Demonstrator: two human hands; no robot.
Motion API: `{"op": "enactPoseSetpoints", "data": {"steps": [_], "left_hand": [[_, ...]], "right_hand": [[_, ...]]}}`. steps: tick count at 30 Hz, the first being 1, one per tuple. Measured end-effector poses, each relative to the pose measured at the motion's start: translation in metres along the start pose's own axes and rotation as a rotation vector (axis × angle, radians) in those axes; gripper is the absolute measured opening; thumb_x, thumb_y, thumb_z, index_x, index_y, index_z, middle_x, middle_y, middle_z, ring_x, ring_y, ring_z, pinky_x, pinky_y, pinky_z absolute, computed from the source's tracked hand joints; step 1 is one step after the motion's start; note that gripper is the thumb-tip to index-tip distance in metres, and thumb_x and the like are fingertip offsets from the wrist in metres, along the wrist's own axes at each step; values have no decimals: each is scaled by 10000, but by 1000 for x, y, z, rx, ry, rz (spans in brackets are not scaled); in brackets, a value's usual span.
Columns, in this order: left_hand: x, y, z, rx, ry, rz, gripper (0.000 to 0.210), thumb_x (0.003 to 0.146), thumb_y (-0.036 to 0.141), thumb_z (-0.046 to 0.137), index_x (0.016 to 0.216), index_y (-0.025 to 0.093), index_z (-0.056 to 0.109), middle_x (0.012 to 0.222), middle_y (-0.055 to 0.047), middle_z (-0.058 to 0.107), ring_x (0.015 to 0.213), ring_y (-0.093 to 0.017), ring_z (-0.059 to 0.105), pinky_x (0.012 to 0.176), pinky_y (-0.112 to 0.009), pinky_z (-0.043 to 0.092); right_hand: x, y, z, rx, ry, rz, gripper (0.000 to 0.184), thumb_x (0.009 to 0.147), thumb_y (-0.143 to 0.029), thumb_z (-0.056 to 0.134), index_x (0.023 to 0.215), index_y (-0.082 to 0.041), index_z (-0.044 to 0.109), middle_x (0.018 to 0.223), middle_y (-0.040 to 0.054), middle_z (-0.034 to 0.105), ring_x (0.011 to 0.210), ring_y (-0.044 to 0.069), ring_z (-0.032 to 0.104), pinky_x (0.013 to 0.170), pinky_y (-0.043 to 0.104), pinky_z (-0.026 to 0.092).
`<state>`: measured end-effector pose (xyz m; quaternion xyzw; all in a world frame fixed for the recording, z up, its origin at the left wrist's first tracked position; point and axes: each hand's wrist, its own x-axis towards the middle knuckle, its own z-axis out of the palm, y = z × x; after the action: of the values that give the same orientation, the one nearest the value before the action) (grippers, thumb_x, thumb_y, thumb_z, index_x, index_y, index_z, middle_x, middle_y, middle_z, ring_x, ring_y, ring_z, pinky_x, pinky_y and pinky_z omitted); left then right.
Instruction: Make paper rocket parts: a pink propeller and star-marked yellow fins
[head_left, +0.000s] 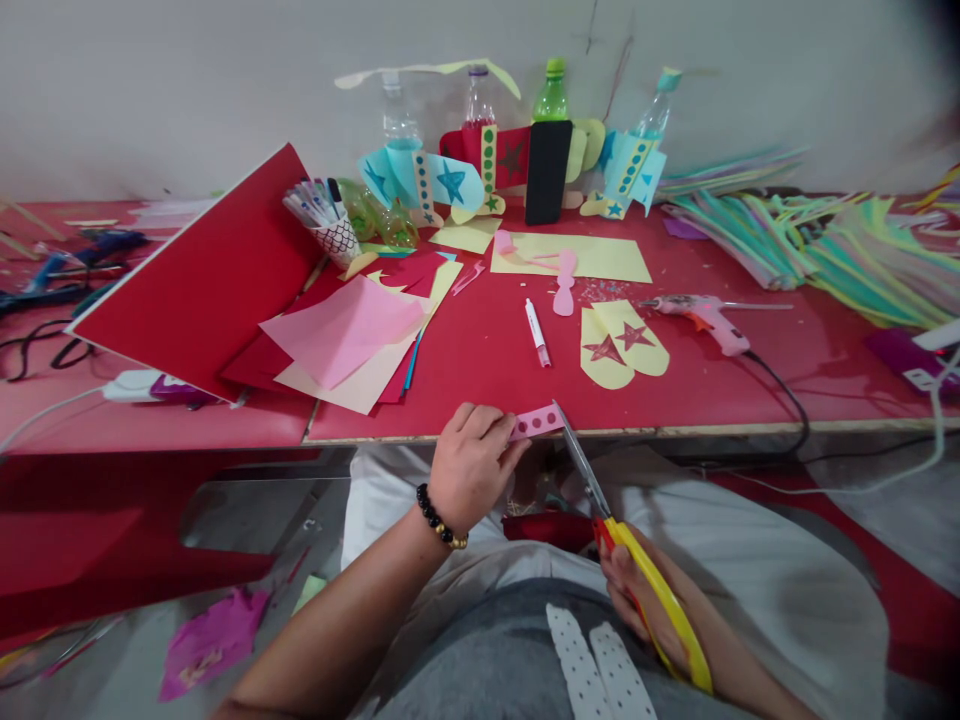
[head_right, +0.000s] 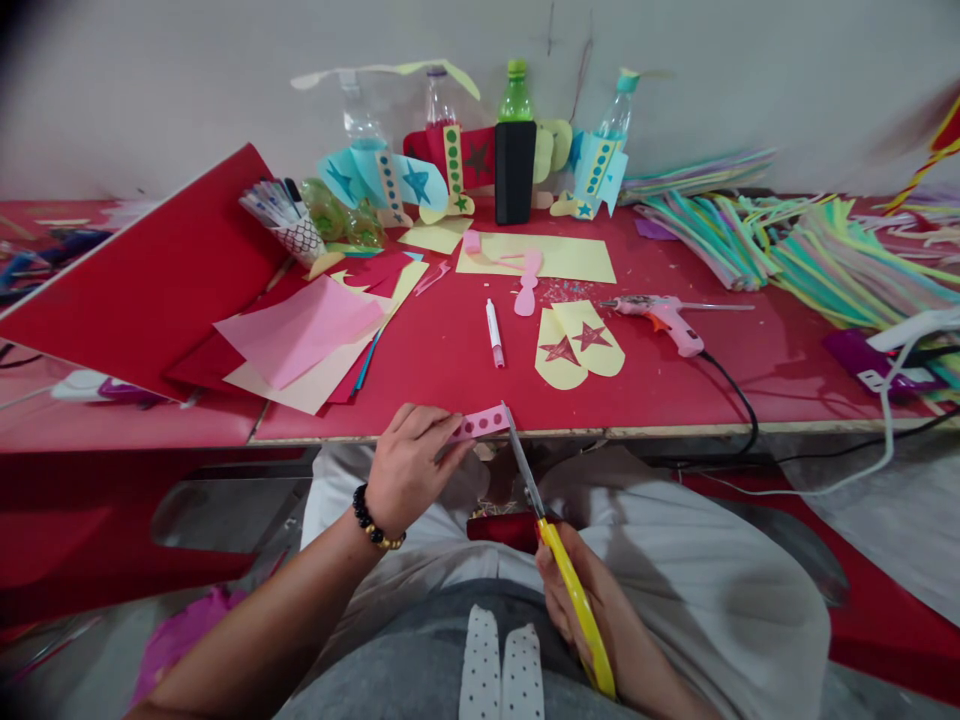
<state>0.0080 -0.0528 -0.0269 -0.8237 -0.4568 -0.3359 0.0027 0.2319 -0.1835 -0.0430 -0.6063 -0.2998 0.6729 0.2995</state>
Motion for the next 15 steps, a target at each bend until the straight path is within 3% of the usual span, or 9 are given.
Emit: {"op": "enactPoseSetpoints", "data": {"steps": [7,15], "left_hand": [[4,-8,-14,-79,-75,39,179,895,197,616,1060,154,674,999,-65,687,895,-200,599,836,-360,521],[15,-35,-25,-208,-135,91,109,895,185,624,926,198,728,1013,-57,704,931,-175,618,830,-328,528]], "right_hand": [[-3,-24,1,-78,-65,71,705,607,-923,438,707,-228,493,407,-66,383,322,60,267,342,207,256],[7,-20,-14,-91,-74,29,677,625,-892,471,715,-222,516,421,-59,393,335,60,285,343,205,281]]}}
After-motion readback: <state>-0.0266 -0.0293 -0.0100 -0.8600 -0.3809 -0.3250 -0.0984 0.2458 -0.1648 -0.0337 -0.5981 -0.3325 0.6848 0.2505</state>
